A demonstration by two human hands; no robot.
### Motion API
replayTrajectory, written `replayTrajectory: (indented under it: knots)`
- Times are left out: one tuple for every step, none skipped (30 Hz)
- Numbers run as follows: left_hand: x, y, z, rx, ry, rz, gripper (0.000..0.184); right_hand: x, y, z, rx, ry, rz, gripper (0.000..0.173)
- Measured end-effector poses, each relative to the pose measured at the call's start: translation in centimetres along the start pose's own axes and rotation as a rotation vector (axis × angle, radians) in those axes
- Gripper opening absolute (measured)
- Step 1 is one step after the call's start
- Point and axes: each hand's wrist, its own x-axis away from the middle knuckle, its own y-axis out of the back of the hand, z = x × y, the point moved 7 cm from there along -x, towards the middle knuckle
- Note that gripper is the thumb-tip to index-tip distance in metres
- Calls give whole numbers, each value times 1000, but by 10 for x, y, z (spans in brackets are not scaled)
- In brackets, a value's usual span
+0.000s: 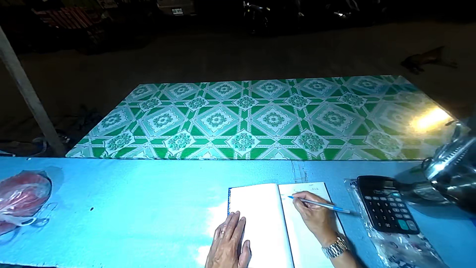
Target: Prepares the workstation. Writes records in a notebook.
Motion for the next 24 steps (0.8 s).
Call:
replayTrajectory:
  knots:
    - [-1,0,0,4,0,3,54,0,2,2,17,5,5,11]
    - [0,-1,0,3,-1,4,54,1,3,1,32,6,18,11]
    - [0,-1,0,0,-2,6,54,3,3,0,35,7,32,11]
    - [0,-1,0,-1,-4,5,55,4,2,-2,39,8,44,11]
    - [1,-1,0,-1,-6,5,55,4,1,-4,37,11,50,11]
    - [1,-1,0,0,-9,1,55,5,0,-6,33,14,53,12]
    - [1,-1,0,0,-10,-2,55,5,-1,-7,31,14,55,12]
    - [1,0,0,-1,-11,-7,55,4,-1,-7,35,12,54,12]
    - [1,0,0,0,-10,-8,55,5,-1,-7,40,10,53,12]
    - [1,0,0,5,-8,-6,55,5,0,-7,42,11,51,11]
    - [1,0,0,5,-8,-5,55,5,0,-6,43,13,49,11]
    - [1,0,0,3,-7,-2,55,5,-1,-7,40,14,49,11]
    - [1,0,0,2,-8,-3,55,5,-1,-7,41,12,50,11]
    - [1,0,-1,1,-8,-7,54,5,-1,-7,48,10,53,11]
    - [2,0,0,0,-8,-9,54,5,-2,-8,65,9,57,11]
    - [2,-1,0,-3,-8,-9,54,5,-2,-8,83,7,60,11]
    - [2,-1,0,-5,-9,-9,55,5,-3,-9,106,8,63,12]
    - [2,-1,0,-5,-10,-6,55,6,-3,-11,133,12,62,12]
    - [2,-1,0,-4,-9,-2,55,6,-4,-13,156,19,57,11]
    - [2,-1,0,-4,-8,0,55,7,-4,-14,166,27,50,11]
    - [2,-1,-1,-1,-8,1,55,7,-3,-14,158,27,42,11]
    - [2,-1,-1,-2,-7,6,55,6,-1,-12,113,14,32,11]
    - [2,-1,0,-2,-7,10,55,4,2,-10,54,-10,24,11]
    - [1,-1,0,0,-8,14,55,2,6,-10,6,-42,16,12]
